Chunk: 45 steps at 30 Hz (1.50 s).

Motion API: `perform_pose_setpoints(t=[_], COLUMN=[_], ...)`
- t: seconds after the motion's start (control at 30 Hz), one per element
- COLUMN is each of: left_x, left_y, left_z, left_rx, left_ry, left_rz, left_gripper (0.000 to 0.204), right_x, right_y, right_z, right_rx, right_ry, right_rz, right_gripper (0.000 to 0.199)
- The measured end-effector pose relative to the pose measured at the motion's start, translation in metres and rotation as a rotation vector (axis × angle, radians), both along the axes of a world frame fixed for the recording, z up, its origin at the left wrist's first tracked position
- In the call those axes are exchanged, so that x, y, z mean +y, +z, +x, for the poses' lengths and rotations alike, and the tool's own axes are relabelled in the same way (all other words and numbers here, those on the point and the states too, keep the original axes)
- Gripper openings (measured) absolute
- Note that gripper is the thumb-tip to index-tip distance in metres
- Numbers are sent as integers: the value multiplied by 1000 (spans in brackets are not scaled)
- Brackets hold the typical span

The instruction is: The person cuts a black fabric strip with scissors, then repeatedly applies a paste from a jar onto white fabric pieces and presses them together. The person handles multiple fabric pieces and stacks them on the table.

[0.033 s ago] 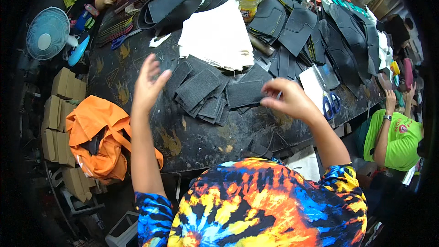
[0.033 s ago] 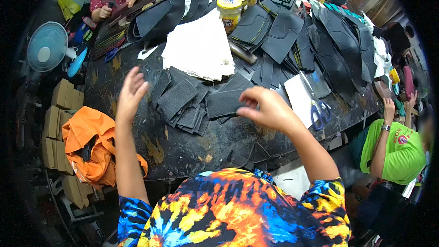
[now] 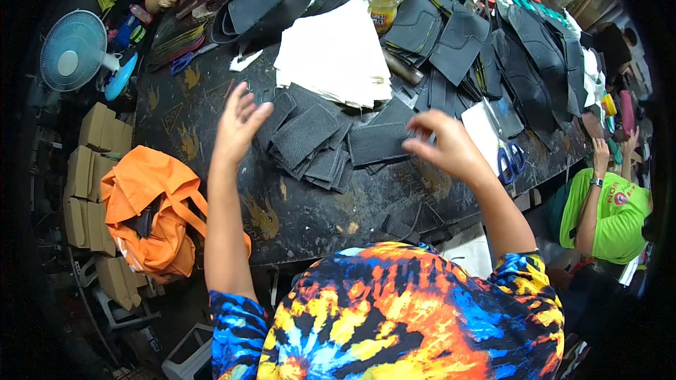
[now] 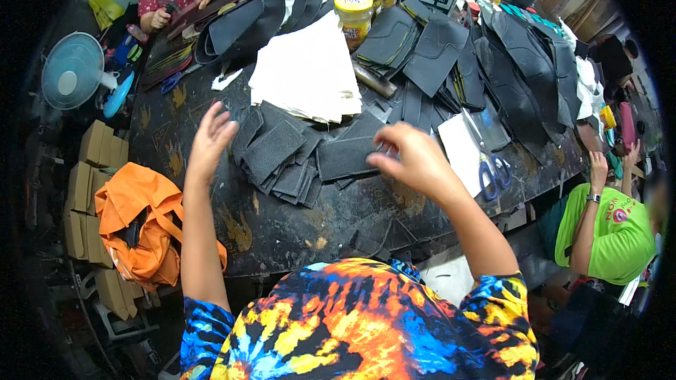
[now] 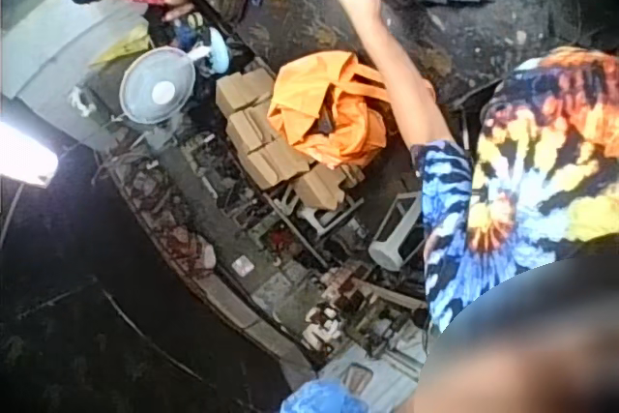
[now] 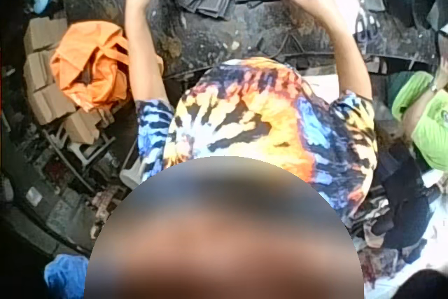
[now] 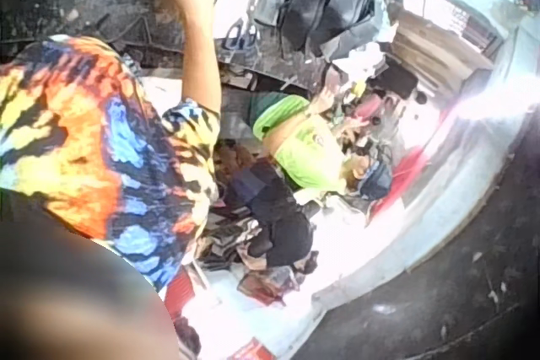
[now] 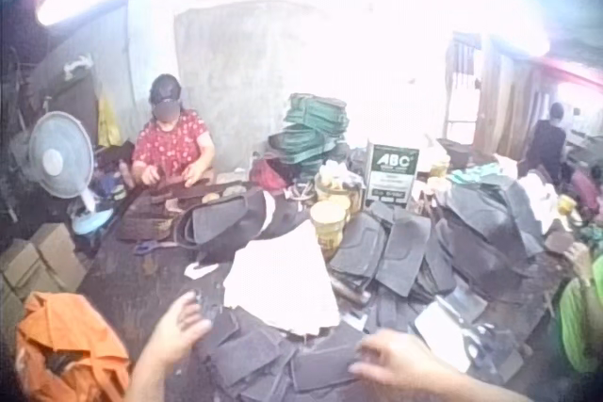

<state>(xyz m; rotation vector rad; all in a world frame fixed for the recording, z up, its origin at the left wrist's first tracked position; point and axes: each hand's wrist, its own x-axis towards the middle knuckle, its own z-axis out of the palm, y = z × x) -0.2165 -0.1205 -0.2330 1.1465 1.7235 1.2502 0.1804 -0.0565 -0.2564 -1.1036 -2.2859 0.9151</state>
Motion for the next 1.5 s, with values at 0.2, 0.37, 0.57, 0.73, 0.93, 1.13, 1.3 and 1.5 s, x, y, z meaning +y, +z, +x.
perform_pose_setpoints(t=[0.2, 0.37, 0.57, 0.73, 0.93, 1.13, 1.3, 1.5], left_x=[6, -18, -45, -46, -55, -51, -38, -51], left_y=[-32, -32, -42, -41, -37, -4, -19, -51], left_z=[7, 28, 59, 36, -1, 3, 44, 45], left_rx=[552, 586, 675, 419, -50, -306, 295, 467], left_ry=[-171, -110, -71, 26, -114, -4, -120, 93], left_rz=[-233, -194, -66, 96, -52, 273, 80, 58], left_gripper=[124, 107, 105, 89, 62, 52, 50, 67], right_x=[12, 15, 11, 17, 33, 33, 36, 34], right_y=[-23, -26, -23, -21, -31, -13, 41, 36], right_z=[-33, -47, -38, -37, -39, -9, 18, -68], right_rx=[-133, -262, -163, -123, -211, -35, 310, 509], right_ry=[-81, -77, 8, 94, 201, 135, 59, 359], right_rz=[294, 170, 10, 13, 138, -255, -529, -519], right_gripper=[79, 91, 76, 78, 78, 61, 66, 74])
